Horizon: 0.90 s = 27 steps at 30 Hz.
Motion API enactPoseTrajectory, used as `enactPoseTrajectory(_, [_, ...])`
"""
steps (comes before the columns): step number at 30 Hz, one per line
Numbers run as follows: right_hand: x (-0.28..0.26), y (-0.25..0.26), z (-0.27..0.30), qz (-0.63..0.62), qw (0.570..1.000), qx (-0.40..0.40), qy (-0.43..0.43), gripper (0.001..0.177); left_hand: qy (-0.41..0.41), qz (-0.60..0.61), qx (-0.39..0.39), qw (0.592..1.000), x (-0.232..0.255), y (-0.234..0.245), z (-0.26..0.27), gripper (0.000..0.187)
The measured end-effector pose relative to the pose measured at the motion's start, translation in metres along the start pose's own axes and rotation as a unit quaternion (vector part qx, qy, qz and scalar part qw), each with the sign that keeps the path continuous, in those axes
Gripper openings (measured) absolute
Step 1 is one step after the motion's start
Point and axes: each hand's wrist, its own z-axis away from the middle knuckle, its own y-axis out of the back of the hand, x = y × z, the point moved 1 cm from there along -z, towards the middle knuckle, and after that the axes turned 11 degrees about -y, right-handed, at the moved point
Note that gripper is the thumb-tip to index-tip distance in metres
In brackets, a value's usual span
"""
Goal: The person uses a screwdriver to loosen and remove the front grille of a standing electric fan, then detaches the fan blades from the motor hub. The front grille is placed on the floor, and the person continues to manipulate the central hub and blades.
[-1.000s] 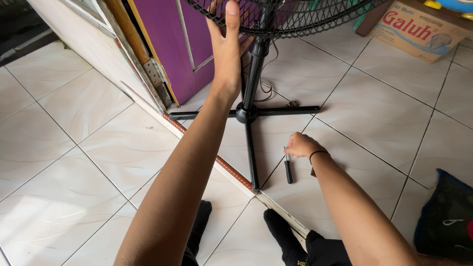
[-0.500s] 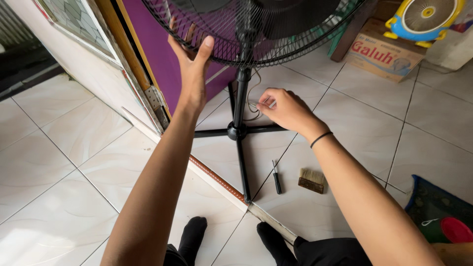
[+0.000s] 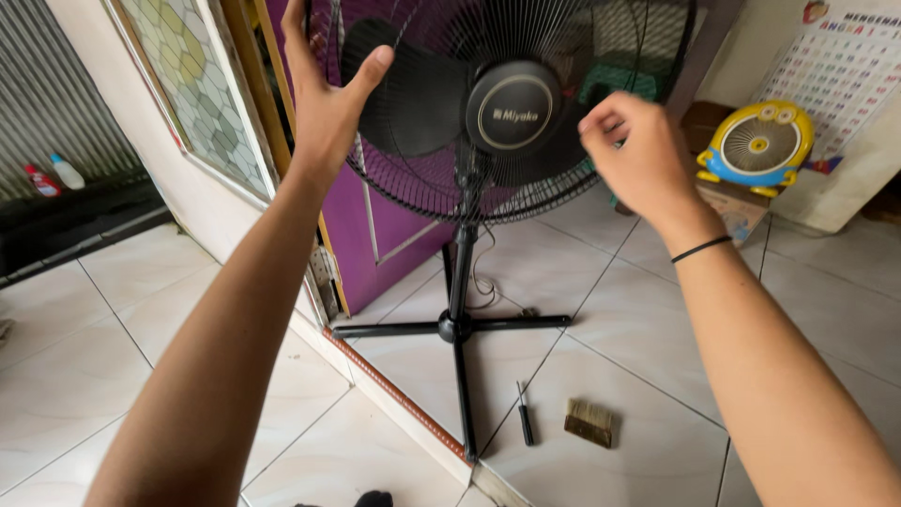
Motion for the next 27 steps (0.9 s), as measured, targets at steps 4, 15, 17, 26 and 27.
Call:
enactPoseTrajectory(4, [0.003,0.028,-0.035,-0.038,0.996,0.085,-0.001,0.027,-0.043,-0.073,-0.1,0.991,0.008,0.008,-0.048,0.125])
enactPoseTrajectory(15, [0.002,0.047,-0.098,0.025,0.987,0.093,0.127,0.066,0.006,-0.112,-0.267,0.957,0.01,0.028,-0.099,0.139])
enactPoseTrajectory(17, [0.003,0.044,-0.1,0.035,0.987,0.089,0.13,0.067,-0.011,-0.14,-0.267,0.953,0.013,0.023,-0.109,0.137])
enactPoseTrajectory(26, [-0.005,0.045,-0.112,0.047,0.981,0.095,0.164,0.056,-0.025,-0.214,-0.267,0.939,0.063,-0.034,-0.153,0.082])
enactPoseTrajectory(27, [-0.006,0.046,-0.113,0.047,0.982,0.091,0.158,0.056,-0.033,-0.212,-0.268,0.939,0.068,-0.035,-0.154,0.078])
